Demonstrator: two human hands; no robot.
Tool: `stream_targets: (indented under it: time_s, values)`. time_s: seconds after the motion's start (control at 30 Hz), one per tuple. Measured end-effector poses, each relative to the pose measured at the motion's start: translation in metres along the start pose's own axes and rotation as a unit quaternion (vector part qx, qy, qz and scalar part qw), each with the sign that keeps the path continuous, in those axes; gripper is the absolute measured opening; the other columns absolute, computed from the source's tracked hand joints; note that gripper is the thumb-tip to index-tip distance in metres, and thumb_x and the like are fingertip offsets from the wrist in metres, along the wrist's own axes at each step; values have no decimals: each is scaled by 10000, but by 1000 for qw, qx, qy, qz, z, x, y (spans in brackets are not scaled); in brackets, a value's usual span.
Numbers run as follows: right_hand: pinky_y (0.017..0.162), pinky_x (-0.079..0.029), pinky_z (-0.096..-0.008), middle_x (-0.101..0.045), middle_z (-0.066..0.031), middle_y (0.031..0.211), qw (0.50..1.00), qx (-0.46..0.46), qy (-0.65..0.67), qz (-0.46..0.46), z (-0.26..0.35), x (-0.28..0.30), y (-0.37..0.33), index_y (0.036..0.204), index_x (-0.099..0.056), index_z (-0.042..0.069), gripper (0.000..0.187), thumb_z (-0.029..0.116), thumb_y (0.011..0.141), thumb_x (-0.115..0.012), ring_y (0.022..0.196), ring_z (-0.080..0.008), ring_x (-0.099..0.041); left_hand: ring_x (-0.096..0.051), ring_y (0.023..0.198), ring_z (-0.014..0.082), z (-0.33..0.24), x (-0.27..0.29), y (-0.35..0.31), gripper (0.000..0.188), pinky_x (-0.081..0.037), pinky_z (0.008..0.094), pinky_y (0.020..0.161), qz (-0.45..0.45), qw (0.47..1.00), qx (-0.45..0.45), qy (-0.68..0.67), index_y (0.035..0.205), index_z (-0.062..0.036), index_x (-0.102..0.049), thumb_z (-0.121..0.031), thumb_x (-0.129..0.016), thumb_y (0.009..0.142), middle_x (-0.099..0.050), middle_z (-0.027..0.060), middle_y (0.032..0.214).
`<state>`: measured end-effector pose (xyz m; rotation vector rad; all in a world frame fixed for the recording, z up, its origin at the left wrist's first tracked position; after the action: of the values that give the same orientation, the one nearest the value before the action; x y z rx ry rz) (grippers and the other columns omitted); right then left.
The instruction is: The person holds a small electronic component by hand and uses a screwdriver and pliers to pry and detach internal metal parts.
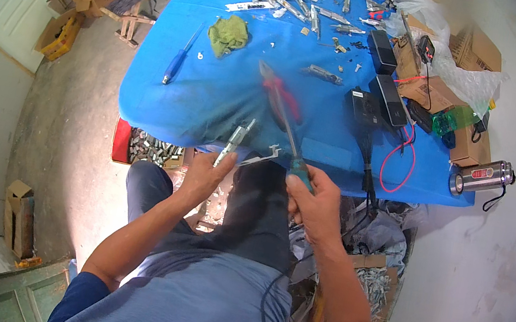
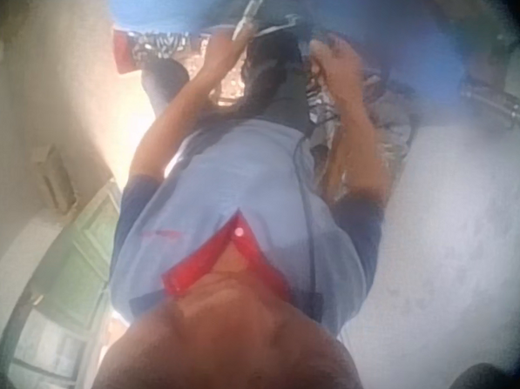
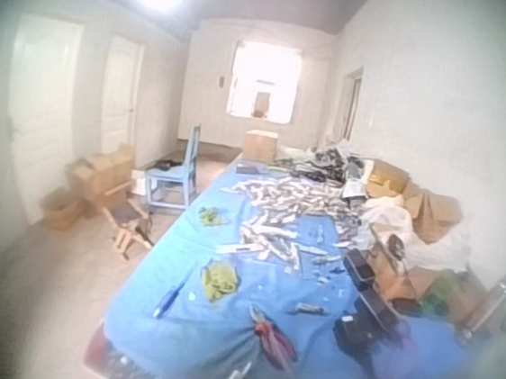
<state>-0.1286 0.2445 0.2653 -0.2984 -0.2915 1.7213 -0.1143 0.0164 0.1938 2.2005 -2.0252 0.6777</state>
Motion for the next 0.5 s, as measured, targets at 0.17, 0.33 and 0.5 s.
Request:
stream_targets:
  time_s: [0.17,0.33,0.5]
  values:
    - [392,-362,-192,-608,-40,771,999,27,-12,-31,-2,-35,21,1090,-573,-47,398,231,846,-719,532,-59,-535,-622,636,354,-24,6,-23,416,-467,446,609,-23,993,-40,113,794,-20,-644,-415,-574,905,-594,179,621]
    - [396,-365,-203,-625,-66,818,999,46,6,-22,-7,-65,36,1139,-548,-68,528,256,790,-778,559,-75,-558,-619,669,387,-25,6,-47,339,-457,469,619,-53,986,-77,139,854,-49,-658,-378,-589,900,-603,186,649]
    - [381,-382,-184,-606,-43,806,995,43,90,-21,-15,-74,38,1112,-536,-43,460,205,805,-772,573,-68,-562,-602,570,345,-22,4,-58,367,-440,431,545,-81,980,-114,140,810,-18,-655,-372,-610,897,-583,181,595]
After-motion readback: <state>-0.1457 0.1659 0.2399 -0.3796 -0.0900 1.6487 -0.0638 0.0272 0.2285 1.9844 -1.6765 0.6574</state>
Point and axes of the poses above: each hand's wrist, its own y-axis towards the middle knuckle, its own x-axis out of the back of the hand, z = x × y, the point moved 2 cm from there along y, towards the middle knuckle
